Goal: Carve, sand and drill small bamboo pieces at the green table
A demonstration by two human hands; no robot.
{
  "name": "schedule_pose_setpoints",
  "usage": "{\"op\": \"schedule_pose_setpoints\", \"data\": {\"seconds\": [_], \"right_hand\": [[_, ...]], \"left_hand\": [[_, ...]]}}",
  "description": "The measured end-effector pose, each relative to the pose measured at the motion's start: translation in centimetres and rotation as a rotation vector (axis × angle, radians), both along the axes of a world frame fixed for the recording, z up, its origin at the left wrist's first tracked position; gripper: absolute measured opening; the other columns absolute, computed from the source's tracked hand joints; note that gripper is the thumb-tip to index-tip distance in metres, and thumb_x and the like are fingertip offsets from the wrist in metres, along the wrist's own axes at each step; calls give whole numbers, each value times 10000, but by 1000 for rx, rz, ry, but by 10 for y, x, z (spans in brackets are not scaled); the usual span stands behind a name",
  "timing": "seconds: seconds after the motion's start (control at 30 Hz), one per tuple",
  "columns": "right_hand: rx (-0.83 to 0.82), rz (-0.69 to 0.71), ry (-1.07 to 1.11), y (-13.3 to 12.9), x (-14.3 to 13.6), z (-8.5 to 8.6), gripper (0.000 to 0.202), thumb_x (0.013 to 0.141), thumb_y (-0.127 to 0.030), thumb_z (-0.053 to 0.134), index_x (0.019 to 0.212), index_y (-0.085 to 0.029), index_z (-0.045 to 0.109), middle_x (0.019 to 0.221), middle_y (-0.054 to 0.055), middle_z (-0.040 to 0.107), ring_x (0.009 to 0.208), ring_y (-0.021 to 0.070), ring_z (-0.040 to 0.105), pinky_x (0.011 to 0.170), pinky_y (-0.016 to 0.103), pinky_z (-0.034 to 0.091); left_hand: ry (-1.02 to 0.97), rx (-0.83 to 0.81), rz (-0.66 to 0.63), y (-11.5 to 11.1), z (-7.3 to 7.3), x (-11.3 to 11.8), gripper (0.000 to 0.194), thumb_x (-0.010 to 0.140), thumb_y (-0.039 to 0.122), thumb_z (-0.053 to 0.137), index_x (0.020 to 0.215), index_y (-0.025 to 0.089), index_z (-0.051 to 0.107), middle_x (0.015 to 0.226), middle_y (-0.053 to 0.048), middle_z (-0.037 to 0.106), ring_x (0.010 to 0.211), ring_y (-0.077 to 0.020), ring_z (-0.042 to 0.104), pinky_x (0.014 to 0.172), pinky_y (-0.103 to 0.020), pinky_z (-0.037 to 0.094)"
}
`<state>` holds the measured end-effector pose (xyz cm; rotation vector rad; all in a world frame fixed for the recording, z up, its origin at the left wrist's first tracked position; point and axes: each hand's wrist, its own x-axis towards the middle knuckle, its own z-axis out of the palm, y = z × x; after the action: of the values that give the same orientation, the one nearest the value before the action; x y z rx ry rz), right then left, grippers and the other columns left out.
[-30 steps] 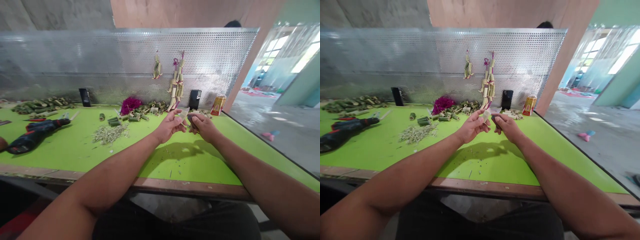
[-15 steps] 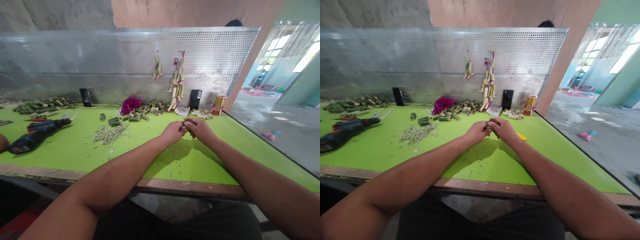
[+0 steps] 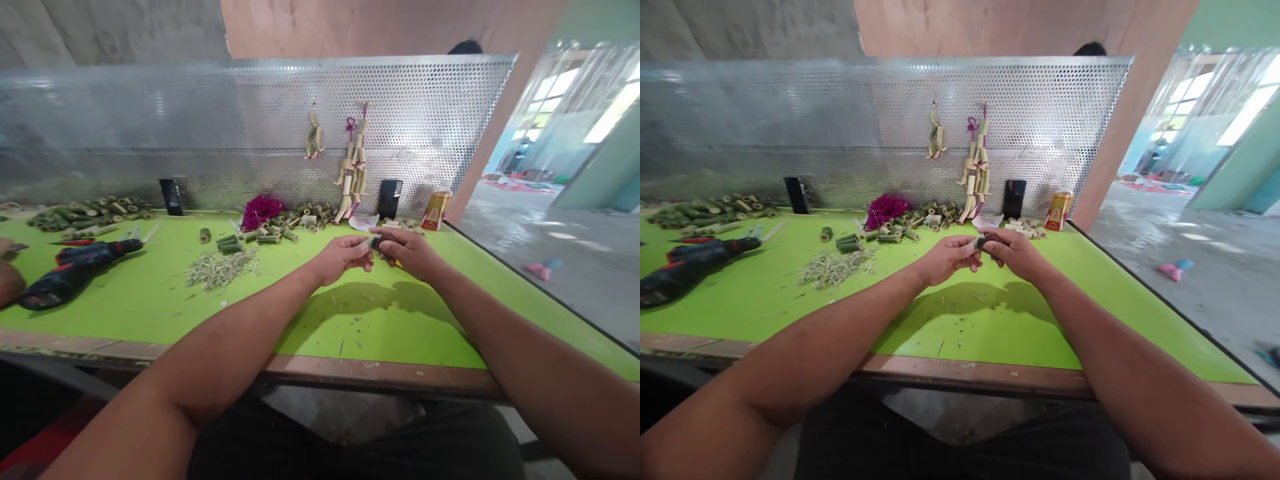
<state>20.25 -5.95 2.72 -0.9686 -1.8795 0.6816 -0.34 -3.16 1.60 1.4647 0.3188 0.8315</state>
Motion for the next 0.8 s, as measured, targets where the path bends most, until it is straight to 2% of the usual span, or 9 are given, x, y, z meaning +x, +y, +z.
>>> {"op": "schedule_pose_setpoints", "data": {"seconds": [0.1,0.17,0.27,0.33,0.47,0.57,0.63,0.7,0.8], "right_hand": [[63,-182,-67,9,6,-5,384,825,-440,619,1075,-161,703,836,50,658,642,136,553,569,274,459],[59,-256,-32,11,6,-7,367,838,-463,596,990,-147,706,767,38,630,617,133,547,559,271,458],[32,-208,113,7,-1,-7,408,871,-489,541,1058,-149,664,679,-5,551,535,115,520,509,265,458],[50,-160,155,1,-9,-6,417,863,-480,558,1110,-155,645,680,-13,544,524,112,520,496,264,463],[95,-184,77,-7,-21,-6,399,839,-478,597,1073,-159,650,705,2,593,502,107,512,477,261,448],[99,-249,12,-7,-24,-8,365,857,-505,567,952,-164,656,621,-10,571,473,108,502,469,256,429],[43,-252,-15,-6,-24,-10,364,872,-520,540,870,-168,631,549,-22,543,447,110,497,456,250,416],[-57,-218,-21,-4,-22,-11,379,889,-533,507,815,-171,595,521,-18,545,439,117,508,449,249,410],[-96,-173,-18,-2,-20,-10,383,904,-519,490,756,-173,563,558,5,577,492,123,534,491,255,423]], "left_hand": [[-109,3,58,2,4,-4,329,811,332,683,1062,124,630,873,-45,629,734,-107,621,803,-321,519],[-133,11,119,3,4,-7,351,820,315,673,1117,136,623,927,-55,639,749,-104,624,807,-309,523],[-81,-6,236,3,-1,-5,401,810,304,678,1172,146,609,1007,-75,646,722,-90,618,791,-302,531],[-25,2,266,1,-5,0,406,811,311,670,1177,148,607,1027,-81,647,690,-86,618,773,-308,533],[163,203,283,-5,-9,12,273,835,313,615,1039,137,653,902,-52,661,636,-92,615,706,-277,509],[334,412,440,-8,-9,18,163,831,262,580,910,145,663,746,-18,640,618,-108,596,634,-242,465],[424,511,532,-10,-9,20,114,812,229,581,848,153,659,697,-14,626,635,-123,586,635,-243,457],[463,488,539,-11,-9,20,118,807,224,590,869,151,658,719,-24,641,660,-133,596,659,-257,470],[353,300,401,-12,-9,18,211,845,258,577,1002,129,634,845,-63,677,710,-134,634,722,-287,508]]}}
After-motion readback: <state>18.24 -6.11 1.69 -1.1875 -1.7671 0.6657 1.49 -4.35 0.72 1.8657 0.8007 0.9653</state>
